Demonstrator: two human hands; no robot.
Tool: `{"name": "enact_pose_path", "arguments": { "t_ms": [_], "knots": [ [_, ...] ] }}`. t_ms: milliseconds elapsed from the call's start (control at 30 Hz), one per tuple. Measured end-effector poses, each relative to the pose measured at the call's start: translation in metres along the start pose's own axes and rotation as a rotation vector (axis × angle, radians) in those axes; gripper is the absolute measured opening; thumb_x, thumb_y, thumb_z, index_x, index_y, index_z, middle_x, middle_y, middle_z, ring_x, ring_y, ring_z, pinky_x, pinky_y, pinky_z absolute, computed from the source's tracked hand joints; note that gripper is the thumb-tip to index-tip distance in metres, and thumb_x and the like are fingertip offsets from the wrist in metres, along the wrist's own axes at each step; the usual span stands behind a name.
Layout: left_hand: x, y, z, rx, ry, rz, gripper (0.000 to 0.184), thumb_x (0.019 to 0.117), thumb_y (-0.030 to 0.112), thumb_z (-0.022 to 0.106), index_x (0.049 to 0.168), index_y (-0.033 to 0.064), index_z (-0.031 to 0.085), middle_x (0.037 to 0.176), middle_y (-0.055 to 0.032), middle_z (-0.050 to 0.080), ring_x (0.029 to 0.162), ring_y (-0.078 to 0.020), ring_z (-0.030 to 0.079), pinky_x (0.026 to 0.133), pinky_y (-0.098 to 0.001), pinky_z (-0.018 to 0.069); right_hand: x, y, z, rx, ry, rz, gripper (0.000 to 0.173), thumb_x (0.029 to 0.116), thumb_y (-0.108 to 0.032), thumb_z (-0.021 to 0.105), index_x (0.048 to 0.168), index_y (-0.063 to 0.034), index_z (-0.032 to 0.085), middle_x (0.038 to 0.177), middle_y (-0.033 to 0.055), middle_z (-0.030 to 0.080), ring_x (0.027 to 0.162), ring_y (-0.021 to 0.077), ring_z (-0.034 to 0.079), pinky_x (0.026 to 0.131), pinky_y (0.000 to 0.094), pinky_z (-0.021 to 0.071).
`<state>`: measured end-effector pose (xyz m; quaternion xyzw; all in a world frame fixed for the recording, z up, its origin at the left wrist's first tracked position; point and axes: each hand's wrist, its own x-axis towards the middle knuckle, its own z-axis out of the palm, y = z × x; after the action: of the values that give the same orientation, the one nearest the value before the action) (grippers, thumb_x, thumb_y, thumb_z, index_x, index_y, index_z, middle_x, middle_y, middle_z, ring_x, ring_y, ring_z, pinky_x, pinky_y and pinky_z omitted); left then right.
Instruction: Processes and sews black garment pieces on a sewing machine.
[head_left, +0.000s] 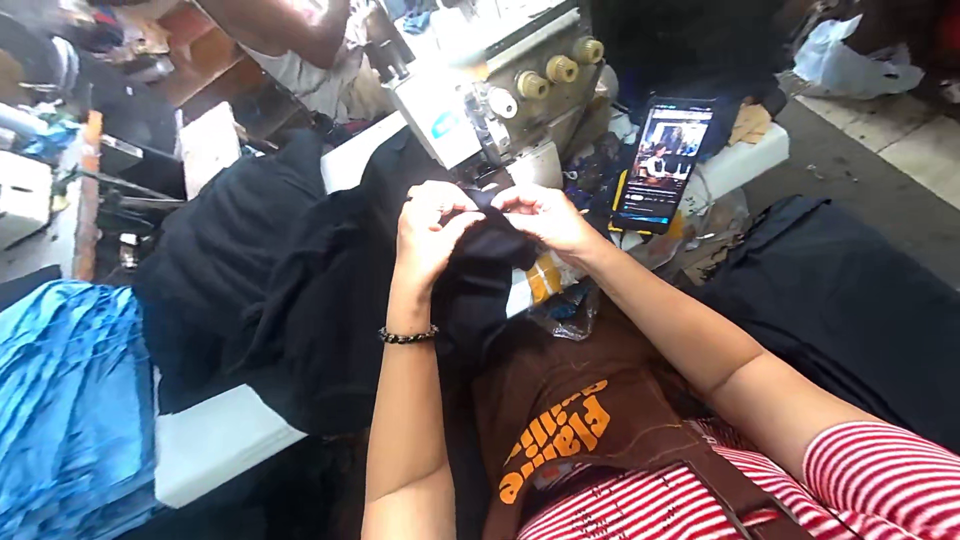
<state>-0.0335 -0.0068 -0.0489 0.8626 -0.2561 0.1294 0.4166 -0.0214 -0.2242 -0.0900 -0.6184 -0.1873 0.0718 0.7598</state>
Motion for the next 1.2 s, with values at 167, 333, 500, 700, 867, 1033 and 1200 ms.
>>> {"name": "enact_pose_path", "arguments": {
  "t_ms": [167, 333, 500, 700, 867, 1033, 1200],
  "knots": [
    [-0.017, 0.024, 0.006, -0.060, 0.105, -0.057, 0.009, 0.0985, 0.003, 0.062, 0.100, -0.0017, 0.069, 0.101, -0.0047, 0.068, 0.094, -0.0012, 0.064, 0.087, -0.0172, 0.0528, -0.012, -0.011, -0.005, 0.176, -0.198, 0.508, 0.038, 0.1114, -0.034, 0.037, 0.104, -0.0078, 0.064, 0.081, -0.0029, 0.061, 0.069, 0.0045, 0.059, 0.063, 0.0236, 0.0517],
    [0.000, -0.028, -0.010, 0.096, 0.125, -0.194, 0.017, 0.0968, 0.017, 0.068, 0.100, 0.0007, 0.072, 0.101, -0.0081, 0.071, 0.095, -0.0067, 0.066, 0.090, -0.0253, 0.0524, -0.028, 0.000, -0.013, 0.369, -0.378, 0.555, 0.044, 0.1117, -0.028, 0.030, 0.103, -0.0039, 0.066, 0.086, 0.0023, 0.071, 0.073, 0.0104, 0.070, 0.066, 0.0282, 0.0600],
    [0.006, -0.035, -0.017, 0.059, 0.126, -0.212, 0.014, 0.0952, 0.016, 0.070, 0.099, 0.0021, 0.072, 0.098, -0.0042, 0.071, 0.090, -0.0017, 0.064, 0.085, -0.0205, 0.0517, -0.041, 0.007, -0.016, 0.397, -0.341, 0.553, 0.029, 0.1094, -0.015, 0.041, 0.103, -0.0019, 0.066, 0.088, 0.0039, 0.073, 0.076, 0.0142, 0.073, 0.074, 0.0336, 0.0638],
    [0.008, -0.033, -0.017, 0.102, 0.115, -0.236, 0.015, 0.0958, 0.018, 0.069, 0.099, 0.0034, 0.072, 0.096, -0.0028, 0.070, 0.086, -0.0009, 0.062, 0.082, -0.0201, 0.0504, -0.048, 0.009, -0.008, 0.333, -0.291, 0.565, 0.017, 0.1026, 0.000, 0.052, 0.095, 0.0009, 0.067, 0.086, 0.0093, 0.076, 0.075, 0.0188, 0.076, 0.072, 0.0336, 0.0652],
    [0.008, -0.027, -0.019, 0.061, 0.069, -0.287, 0.013, 0.0916, 0.017, 0.074, 0.097, 0.0052, 0.072, 0.095, -0.0012, 0.071, 0.086, -0.0006, 0.064, 0.082, -0.0206, 0.0523, -0.056, 0.012, -0.004, 0.281, -0.223, 0.597, 0.011, 0.0974, 0.007, 0.058, 0.092, 0.0021, 0.066, 0.081, 0.0096, 0.075, 0.069, 0.0177, 0.074, 0.067, 0.0322, 0.0644],
    [0.000, -0.011, -0.025, 0.054, 0.023, -0.378, 0.008, 0.0898, 0.016, 0.076, 0.093, 0.0096, 0.075, 0.095, 0.0033, 0.073, 0.085, 0.0007, 0.066, 0.081, -0.0227, 0.0546, -0.080, 0.009, -0.011, 0.250, -0.190, 0.506, 0.007, 0.0914, 0.009, 0.065, 0.094, 0.0022, 0.066, 0.083, 0.0112, 0.074, 0.071, 0.0188, 0.075, 0.069, 0.0336, 0.0651],
    [-0.001, -0.004, -0.025, 0.095, -0.007, -0.404, 0.005, 0.0893, 0.017, 0.076, 0.091, 0.0122, 0.076, 0.097, 0.0036, 0.073, 0.088, -0.0005, 0.065, 0.083, -0.0261, 0.0534, -0.088, 0.013, -0.008, 0.271, -0.132, 0.503, 0.009, 0.0910, 0.011, 0.065, 0.092, 0.0019, 0.065, 0.080, 0.0109, 0.075, 0.068, 0.0191, 0.075, 0.069, 0.0338, 0.0651]
  ]
}}
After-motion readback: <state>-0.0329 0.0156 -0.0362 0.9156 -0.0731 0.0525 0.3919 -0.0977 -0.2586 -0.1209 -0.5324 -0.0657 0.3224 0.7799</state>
